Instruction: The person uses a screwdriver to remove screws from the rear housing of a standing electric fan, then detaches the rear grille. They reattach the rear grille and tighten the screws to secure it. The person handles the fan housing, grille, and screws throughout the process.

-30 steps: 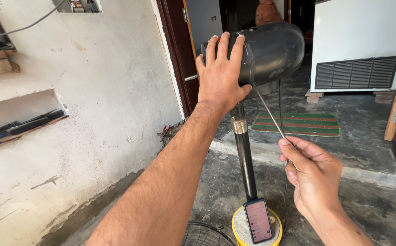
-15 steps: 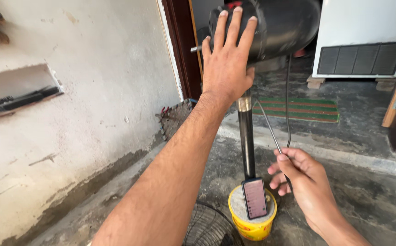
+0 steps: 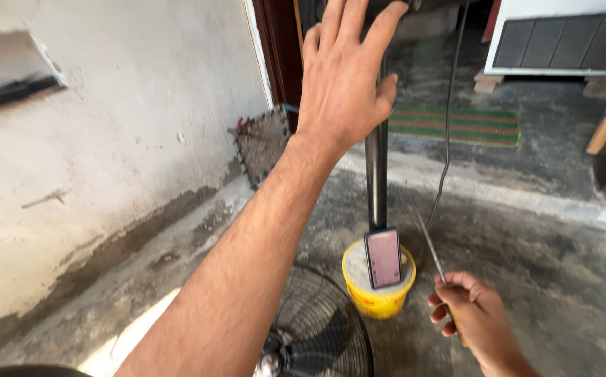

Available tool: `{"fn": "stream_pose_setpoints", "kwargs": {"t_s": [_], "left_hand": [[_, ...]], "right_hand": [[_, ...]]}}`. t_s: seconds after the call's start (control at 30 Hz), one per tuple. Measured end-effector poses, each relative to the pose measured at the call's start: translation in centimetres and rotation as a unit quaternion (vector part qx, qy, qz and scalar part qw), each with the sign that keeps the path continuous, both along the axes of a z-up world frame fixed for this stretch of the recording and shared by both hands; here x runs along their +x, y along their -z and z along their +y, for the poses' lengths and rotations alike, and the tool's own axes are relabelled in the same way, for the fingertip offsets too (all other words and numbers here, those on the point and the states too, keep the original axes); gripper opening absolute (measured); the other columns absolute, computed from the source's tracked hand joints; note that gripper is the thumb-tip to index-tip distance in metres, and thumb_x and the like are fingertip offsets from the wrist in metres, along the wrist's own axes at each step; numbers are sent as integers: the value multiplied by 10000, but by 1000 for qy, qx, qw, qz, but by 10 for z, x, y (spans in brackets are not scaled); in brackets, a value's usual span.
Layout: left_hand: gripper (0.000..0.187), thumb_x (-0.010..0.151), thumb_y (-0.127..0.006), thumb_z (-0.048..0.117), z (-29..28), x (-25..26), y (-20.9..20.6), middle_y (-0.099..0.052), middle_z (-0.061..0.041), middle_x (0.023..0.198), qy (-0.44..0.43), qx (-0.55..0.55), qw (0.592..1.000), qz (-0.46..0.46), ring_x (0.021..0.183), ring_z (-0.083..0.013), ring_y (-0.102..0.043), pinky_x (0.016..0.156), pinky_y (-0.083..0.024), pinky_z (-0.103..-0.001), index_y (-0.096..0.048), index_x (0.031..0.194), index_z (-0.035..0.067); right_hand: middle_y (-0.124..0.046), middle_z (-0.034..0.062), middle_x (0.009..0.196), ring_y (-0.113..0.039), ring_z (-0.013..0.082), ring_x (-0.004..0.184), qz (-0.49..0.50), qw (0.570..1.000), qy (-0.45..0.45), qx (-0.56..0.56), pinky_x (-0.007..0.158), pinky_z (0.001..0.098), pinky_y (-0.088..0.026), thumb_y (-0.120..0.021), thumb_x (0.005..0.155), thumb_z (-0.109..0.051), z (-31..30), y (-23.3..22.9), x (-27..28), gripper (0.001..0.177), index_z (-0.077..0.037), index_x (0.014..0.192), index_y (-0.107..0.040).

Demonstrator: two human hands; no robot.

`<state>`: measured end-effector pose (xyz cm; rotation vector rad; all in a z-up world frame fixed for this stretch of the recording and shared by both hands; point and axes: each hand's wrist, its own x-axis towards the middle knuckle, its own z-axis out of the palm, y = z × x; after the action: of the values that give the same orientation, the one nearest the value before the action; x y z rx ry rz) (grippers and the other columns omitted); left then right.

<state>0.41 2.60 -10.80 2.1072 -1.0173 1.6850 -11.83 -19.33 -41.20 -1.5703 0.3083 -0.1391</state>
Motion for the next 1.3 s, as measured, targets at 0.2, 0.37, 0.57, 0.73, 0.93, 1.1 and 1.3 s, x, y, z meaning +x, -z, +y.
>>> {"fn": "stream_pose_setpoints", "kwargs": {"t_s": [0.2, 0.37, 0.57, 0.73, 0.93, 1.1, 1.3], "left_hand": [[672, 807, -835, 166, 16, -41, 74, -396, -176, 1580, 58, -49, 989, 130, 1484, -410, -350, 1180, -360, -543, -545, 1414, 152], [452, 826, -781, 154, 27, -89, 155, -591, -172, 1409, 115, -110, 936, 314, 1341, -392, -527, 1134, -418, -458, -659, 1256, 91], [329, 815, -758, 221, 37, -116, 229, -763, -97, 1102, 91, -152, 814, 553, 1007, -276, -740, 908, -563, -370, -732, 1121, 102], [329, 814, -753, 270, 50, -132, 264, -793, -72, 1036, 55, -39, 775, 628, 999, -250, -750, 911, -560, -366, -753, 1105, 116], [364, 816, -755, 347, 50, -142, 281, -782, -73, 1079, 34, 45, 717, 695, 1043, -225, -741, 960, -545, -364, -758, 1105, 125], [420, 808, -775, 383, 53, -145, 299, -745, -110, 1169, 7, 104, 682, 724, 1155, -280, -684, 1010, -502, -410, -747, 1145, 135], [545, 767, -804, 442, 53, -146, 313, -712, -100, 1218, -43, 217, 623, 750, 1166, -287, -678, 980, -538, -425, -694, 1226, 169]], "right_hand": [[-707, 96, 884, -685, 168, 722, 156, 987, 14, -41, 577, 398, -638, -665, 876, -165, 6, 106, -22, 214, -10, 1010, -726], [-725, 88, 803, -693, 201, 717, 276, 943, 7, -183, 617, 368, -590, -730, 887, -212, 27, 147, -49, 179, -40, 934, -749], [-743, 85, 709, -674, 193, 683, 271, 935, -21, -230, 658, 413, -510, -772, 841, -182, 42, 194, -61, 170, -26, 775, -787], [-706, 139, 672, -627, 253, 626, 230, 957, -41, -171, 621, 458, -494, -781, 838, -168, 43, 231, -70, 252, 33, 696, -731], [-719, 128, 780, -665, 224, 679, 239, 964, 12, -112, 608, 415, -528, -806, 833, -149, 61, 227, -49, 140, -12, 840, -779], [-731, 133, 870, -730, 238, 757, 294, 948, 31, -117, 642, 390, -617, -798, 848, -134, 58, 222, -45, 174, -2, 954, -757], [-733, 143, 896, -744, 258, 797, 292, 944, 28, -149, 681, 428, -653, -799, 842, -122, 56, 238, -41, 187, 27, 952, -771]]}}
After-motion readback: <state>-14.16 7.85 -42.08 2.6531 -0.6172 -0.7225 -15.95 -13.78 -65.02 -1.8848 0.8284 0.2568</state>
